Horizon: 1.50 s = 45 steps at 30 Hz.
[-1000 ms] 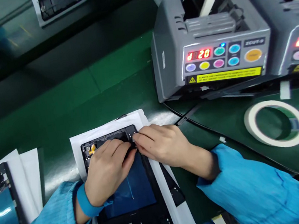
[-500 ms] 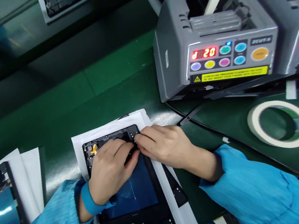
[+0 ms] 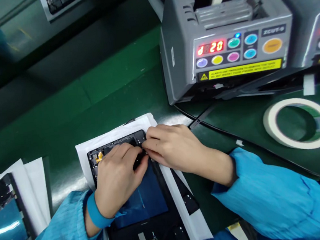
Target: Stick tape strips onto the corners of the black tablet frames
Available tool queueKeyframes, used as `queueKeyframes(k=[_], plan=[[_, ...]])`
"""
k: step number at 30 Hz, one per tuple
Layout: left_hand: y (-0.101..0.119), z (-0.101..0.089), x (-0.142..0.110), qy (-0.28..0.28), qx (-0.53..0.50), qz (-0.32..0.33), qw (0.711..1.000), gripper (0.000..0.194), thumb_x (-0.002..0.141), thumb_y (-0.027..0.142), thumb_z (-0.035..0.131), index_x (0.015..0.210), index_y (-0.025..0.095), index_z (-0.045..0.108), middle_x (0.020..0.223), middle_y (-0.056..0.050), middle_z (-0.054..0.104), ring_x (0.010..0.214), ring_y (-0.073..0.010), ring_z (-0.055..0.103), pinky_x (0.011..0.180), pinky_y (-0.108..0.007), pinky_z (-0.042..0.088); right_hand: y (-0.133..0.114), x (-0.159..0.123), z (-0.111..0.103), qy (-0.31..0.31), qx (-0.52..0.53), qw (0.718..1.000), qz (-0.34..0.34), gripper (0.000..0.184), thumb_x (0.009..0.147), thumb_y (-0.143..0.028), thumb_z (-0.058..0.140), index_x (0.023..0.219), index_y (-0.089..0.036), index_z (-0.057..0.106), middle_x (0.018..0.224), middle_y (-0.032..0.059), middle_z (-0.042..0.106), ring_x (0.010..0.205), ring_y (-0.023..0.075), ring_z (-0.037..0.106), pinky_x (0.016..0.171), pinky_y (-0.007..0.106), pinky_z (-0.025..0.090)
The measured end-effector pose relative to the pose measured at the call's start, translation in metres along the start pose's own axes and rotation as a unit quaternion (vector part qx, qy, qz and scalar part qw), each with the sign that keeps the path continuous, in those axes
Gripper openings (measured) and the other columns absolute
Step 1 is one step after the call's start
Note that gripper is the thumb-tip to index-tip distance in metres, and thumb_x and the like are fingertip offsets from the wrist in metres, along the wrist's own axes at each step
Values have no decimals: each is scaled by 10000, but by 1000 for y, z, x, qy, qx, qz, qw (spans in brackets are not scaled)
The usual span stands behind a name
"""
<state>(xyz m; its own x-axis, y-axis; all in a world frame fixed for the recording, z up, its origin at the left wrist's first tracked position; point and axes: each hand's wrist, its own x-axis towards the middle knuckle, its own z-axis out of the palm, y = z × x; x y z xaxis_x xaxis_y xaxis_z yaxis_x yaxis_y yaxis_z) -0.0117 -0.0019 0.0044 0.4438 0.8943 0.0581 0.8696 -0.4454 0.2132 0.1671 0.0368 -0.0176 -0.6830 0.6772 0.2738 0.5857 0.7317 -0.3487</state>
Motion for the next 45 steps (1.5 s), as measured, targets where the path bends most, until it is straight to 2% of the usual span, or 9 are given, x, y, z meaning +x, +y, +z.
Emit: queueKeyframes(k=[4, 8, 14, 19, 25, 31, 35, 40, 45], plan=[[4, -2, 4, -13, 29, -13, 999, 147, 878, 200, 517, 749, 189, 588, 739, -28, 568, 725, -206, 554, 612, -329, 426, 3, 0, -1, -19, 18, 1000, 8, 216, 930, -240, 475, 890, -202, 684, 828, 16, 612, 727, 123, 528, 572, 272, 309], [0, -3, 5, -13, 46, 3, 999, 155, 883, 182, 510, 750, 184, 589, 737, -29, 574, 717, -197, 553, 615, -319, 421, 4, -1, 1, -18, 8, 1000, 13, 208, 928, -262, 489, 922, -206, 689, 854, 18, 612, 758, 131, 527, 573, 279, 303], [-15, -6, -1, 10, 46, 90, 995, 156, 924, 175, 492, 881, 147, 639, 797, -50, 610, 723, -193, 543, 641, -322, 449, -2, -1, 0, -19, -38, 999, 3, 195, 923, -243, 502, 941, -197, 690, 858, 17, 610, 762, 143, 521, 558, 292, 310], [-16, -8, -10, 3, 113, 159, 981, 193, 887, 116, 525, 1046, 79, 627, 876, -84, 627, 772, -216, 556, 647, -353, 473, -10, 0, -2, -18, -100, 994, -28, 153, 877, -143, 537, 890, -154, 690, 772, 16, 590, 693, 149, 495, 549, 305, 320], [-13, -9, -17, 18, 102, 169, 980, 270, 864, 150, 579, 1126, 91, 605, 956, -82, 642, 840, -223, 575, 691, -356, 486, -10, -2, 1, 1, -74, 997, -22, 155, 883, -148, 527, 882, -167, 682, 779, 6, 609, 682, 142, 504, 550, 305, 333], [-12, -8, -18, 1, 101, 184, 978, 242, 858, 166, 586, 1080, 77, 623, 992, -81, 650, 847, -221, 585, 689, -350, 487, -10, -3, -1, -7, -79, 996, -32, 164, 899, -150, 512, 835, -160, 663, 766, 10, 603, 680, 134, 507, 563, 294, 339], [-13, -6, -19, 16, 85, 173, 981, 266, 873, 164, 565, 1119, 69, 598, 989, -96, 650, 863, -217, 597, 707, -349, 490, -11, -3, -1, -5, -86, 995, -43, 152, 897, -133, 514, 864, -149, 662, 762, 14, 603, 693, 138, 519, 561, 297, 351], [-13, -5, -20, 4, 89, 158, 983, 249, 864, 165, 566, 1088, 68, 609, 990, -103, 643, 822, -221, 590, 666, -355, 484, -12, -3, -2, -7, -93, 994, -50, 133, 874, -111, 537, 863, -131, 668, 748, 19, 598, 681, 144, 521, 559, 301, 367], [-13, -4, -19, 21, 81, 155, 984, 307, 877, 168, 554, 1167, 69, 571, 999, -105, 647, 859, -227, 601, 705, -365, 496, -13, -2, -2, -8, -97, 994, -47, 174, 903, -138, 502, 875, -144, 673, 775, 29, 619, 712, 145, 546, 562, 296, 384]])
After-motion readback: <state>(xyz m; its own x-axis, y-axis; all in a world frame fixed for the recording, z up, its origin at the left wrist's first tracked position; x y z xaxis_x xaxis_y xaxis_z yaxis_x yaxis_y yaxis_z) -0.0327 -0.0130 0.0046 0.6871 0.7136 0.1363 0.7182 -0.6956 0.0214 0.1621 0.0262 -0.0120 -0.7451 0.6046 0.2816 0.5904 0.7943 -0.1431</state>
